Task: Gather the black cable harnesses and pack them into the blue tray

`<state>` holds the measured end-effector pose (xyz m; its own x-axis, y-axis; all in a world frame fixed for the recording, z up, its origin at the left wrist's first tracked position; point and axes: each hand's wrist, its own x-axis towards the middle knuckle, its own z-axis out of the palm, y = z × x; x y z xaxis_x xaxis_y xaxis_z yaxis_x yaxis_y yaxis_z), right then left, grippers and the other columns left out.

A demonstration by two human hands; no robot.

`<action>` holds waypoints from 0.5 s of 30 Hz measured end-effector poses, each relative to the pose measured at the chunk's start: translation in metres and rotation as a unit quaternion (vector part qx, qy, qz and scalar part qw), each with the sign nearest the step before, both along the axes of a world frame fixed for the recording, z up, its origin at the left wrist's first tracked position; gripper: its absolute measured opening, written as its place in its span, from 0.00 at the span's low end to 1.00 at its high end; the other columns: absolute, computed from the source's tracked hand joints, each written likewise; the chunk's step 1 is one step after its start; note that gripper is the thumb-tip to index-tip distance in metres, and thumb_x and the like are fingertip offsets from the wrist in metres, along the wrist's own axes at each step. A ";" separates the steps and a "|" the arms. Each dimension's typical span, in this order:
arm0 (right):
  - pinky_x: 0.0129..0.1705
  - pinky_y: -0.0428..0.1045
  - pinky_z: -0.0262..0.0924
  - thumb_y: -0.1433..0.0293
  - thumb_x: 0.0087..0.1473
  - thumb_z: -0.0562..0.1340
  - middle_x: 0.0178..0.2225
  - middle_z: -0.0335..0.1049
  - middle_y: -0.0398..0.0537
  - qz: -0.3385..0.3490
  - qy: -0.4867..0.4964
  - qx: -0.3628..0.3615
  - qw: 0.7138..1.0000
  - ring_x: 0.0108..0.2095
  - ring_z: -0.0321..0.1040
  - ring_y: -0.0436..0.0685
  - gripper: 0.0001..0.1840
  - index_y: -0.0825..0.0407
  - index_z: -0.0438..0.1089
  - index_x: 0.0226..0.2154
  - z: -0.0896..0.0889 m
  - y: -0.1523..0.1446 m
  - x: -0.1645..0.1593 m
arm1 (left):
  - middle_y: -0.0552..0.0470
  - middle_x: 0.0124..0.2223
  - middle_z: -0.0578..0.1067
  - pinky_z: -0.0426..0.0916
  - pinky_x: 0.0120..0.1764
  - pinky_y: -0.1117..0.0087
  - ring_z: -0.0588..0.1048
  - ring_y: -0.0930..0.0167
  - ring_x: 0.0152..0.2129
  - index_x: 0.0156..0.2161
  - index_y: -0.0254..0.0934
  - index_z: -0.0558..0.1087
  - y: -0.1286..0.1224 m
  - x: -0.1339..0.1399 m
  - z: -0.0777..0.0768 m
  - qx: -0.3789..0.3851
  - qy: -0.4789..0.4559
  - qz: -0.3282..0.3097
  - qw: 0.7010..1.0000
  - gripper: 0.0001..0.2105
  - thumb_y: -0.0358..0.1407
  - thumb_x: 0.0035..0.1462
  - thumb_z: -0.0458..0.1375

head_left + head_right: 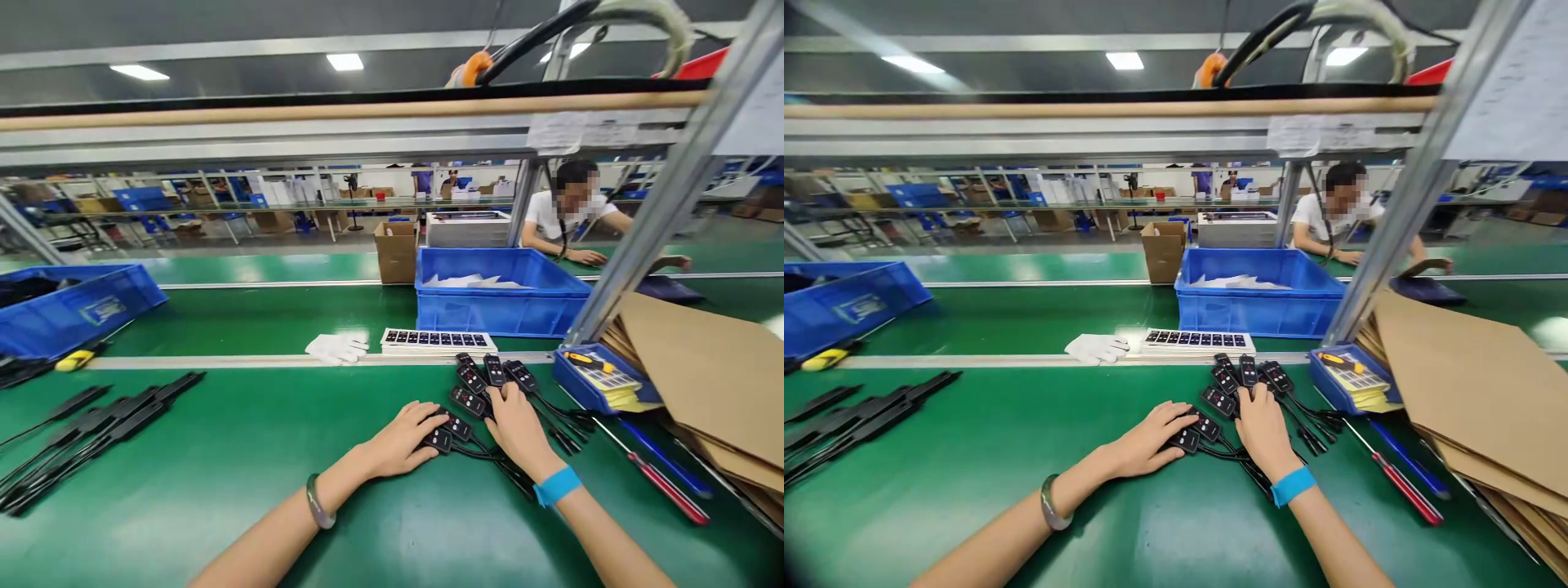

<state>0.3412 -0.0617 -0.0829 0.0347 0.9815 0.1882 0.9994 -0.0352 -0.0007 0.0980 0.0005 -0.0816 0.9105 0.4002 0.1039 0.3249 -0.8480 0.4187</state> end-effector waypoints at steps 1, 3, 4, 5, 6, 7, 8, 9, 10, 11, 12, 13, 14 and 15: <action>0.35 0.52 0.60 0.76 0.52 0.61 0.40 0.57 0.57 0.023 -0.002 0.008 1.000 0.38 0.62 0.63 0.19 0.58 0.62 0.47 -0.001 0.001 -0.005 | 0.41 0.61 0.60 0.53 0.60 0.53 0.58 0.62 0.58 0.61 0.41 0.56 -0.002 -0.008 0.001 0.009 0.000 0.008 1.000 0.24 0.43 0.62 0.50; 0.34 0.52 0.59 0.76 0.51 0.62 0.39 0.57 0.56 0.061 -0.008 0.026 0.998 0.38 0.61 0.63 0.18 0.57 0.62 0.46 0.000 0.006 -0.016 | 0.42 0.58 0.64 0.58 0.57 0.55 0.63 0.62 0.55 0.59 0.42 0.61 -0.006 -0.021 0.001 0.018 -0.002 0.035 0.999 0.22 0.42 0.61 0.52; 0.34 0.52 0.59 0.75 0.50 0.63 0.40 0.57 0.56 0.070 -0.011 0.038 0.997 0.38 0.60 0.63 0.19 0.57 0.62 0.46 0.002 0.008 -0.023 | 0.43 0.57 0.66 0.60 0.56 0.56 0.64 0.63 0.53 0.57 0.42 0.63 -0.007 -0.028 0.001 0.020 -0.004 0.052 0.998 0.20 0.41 0.61 0.52; 0.35 0.53 0.59 0.75 0.50 0.64 0.41 0.57 0.57 0.075 -0.014 0.053 0.996 0.39 0.60 0.64 0.20 0.57 0.62 0.46 0.004 0.009 -0.030 | 0.44 0.55 0.68 0.61 0.54 0.57 0.66 0.63 0.52 0.56 0.42 0.65 -0.009 -0.035 0.001 0.020 -0.006 0.070 0.997 0.19 0.40 0.60 0.53; 0.35 0.53 0.58 0.75 0.49 0.64 0.42 0.58 0.58 0.084 -0.011 0.068 0.994 0.41 0.59 0.65 0.21 0.57 0.61 0.46 0.005 0.010 -0.038 | 0.45 0.54 0.69 0.62 0.53 0.58 0.67 0.64 0.50 0.55 0.42 0.66 -0.011 -0.041 0.001 0.017 -0.012 0.090 0.996 0.18 0.40 0.60 0.54; 0.36 0.54 0.58 0.75 0.50 0.63 0.42 0.58 0.57 0.100 -0.004 0.078 0.992 0.41 0.59 0.65 0.19 0.56 0.62 0.45 0.006 0.010 -0.045 | 0.46 0.53 0.70 0.63 0.52 0.59 0.68 0.64 0.49 0.53 0.42 0.68 -0.013 -0.047 0.001 0.009 -0.021 0.109 0.994 0.17 0.39 0.59 0.55; 0.36 0.54 0.57 0.75 0.51 0.62 0.41 0.60 0.55 0.125 0.005 0.080 0.989 0.40 0.59 0.64 0.15 0.55 0.63 0.43 0.007 0.009 -0.052 | 0.47 0.52 0.70 0.64 0.51 0.60 0.68 0.65 0.48 0.53 0.42 0.68 -0.014 -0.053 0.002 -0.002 -0.034 0.124 0.992 0.17 0.38 0.58 0.56; 0.36 0.54 0.56 0.75 0.54 0.60 0.38 0.61 0.53 0.153 0.013 0.076 0.985 0.38 0.60 0.62 0.09 0.54 0.63 0.39 0.005 0.007 -0.058 | 0.47 0.51 0.70 0.64 0.51 0.62 0.68 0.66 0.47 0.52 0.42 0.69 -0.015 -0.058 0.003 -0.016 -0.047 0.135 0.990 0.17 0.39 0.57 0.58; 0.35 0.54 0.55 0.73 0.56 0.58 0.35 0.62 0.51 0.180 0.020 0.069 0.981 0.35 0.60 0.61 0.03 0.53 0.64 0.36 0.003 0.004 -0.063 | 0.47 0.51 0.70 0.64 0.51 0.63 0.68 0.66 0.47 0.52 0.42 0.69 -0.017 -0.062 0.004 -0.031 -0.058 0.141 0.988 0.18 0.39 0.57 0.58; 0.34 0.54 0.54 0.72 0.58 0.56 0.32 0.62 0.49 0.201 0.025 0.064 0.977 0.33 0.60 0.59 0.03 0.53 0.64 0.33 -0.001 0.001 -0.066 | 0.47 0.51 0.70 0.64 0.51 0.64 0.68 0.67 0.47 0.52 0.42 0.69 -0.017 -0.065 0.005 -0.042 -0.064 0.142 0.987 0.18 0.40 0.57 0.58; 0.34 0.54 0.54 0.70 0.60 0.55 0.30 0.62 0.48 0.215 0.030 0.062 0.974 0.32 0.60 0.59 0.05 0.53 0.63 0.32 -0.005 -0.001 -0.068 | 0.47 0.51 0.69 0.64 0.51 0.64 0.68 0.67 0.48 0.52 0.44 0.69 -0.018 -0.067 0.005 -0.048 -0.065 0.141 0.987 0.17 0.41 0.57 0.57; 0.34 0.54 0.53 0.69 0.60 0.54 0.30 0.63 0.48 0.225 0.040 0.063 0.972 0.31 0.61 0.59 0.06 0.53 0.63 0.33 -0.009 -0.003 -0.069 | 0.48 0.52 0.69 0.63 0.52 0.63 0.67 0.67 0.48 0.52 0.45 0.70 -0.019 -0.068 0.006 -0.049 -0.061 0.141 0.987 0.16 0.41 0.59 0.56; 0.33 0.54 0.53 0.68 0.60 0.54 0.30 0.63 0.48 0.233 0.055 0.063 0.969 0.31 0.61 0.59 0.06 0.53 0.63 0.35 -0.013 -0.005 -0.069 | 0.48 0.52 0.69 0.63 0.52 0.62 0.67 0.67 0.48 0.52 0.47 0.70 -0.020 -0.069 0.006 -0.050 -0.057 0.143 0.987 0.15 0.41 0.61 0.54; 0.33 0.53 0.53 0.69 0.61 0.54 0.31 0.64 0.48 0.242 0.073 0.059 0.966 0.31 0.61 0.59 0.05 0.53 0.63 0.35 -0.016 -0.006 -0.068 | 0.48 0.51 0.69 0.63 0.52 0.62 0.67 0.67 0.48 0.51 0.47 0.70 -0.021 -0.069 0.006 -0.054 -0.057 0.146 0.986 0.14 0.40 0.62 0.52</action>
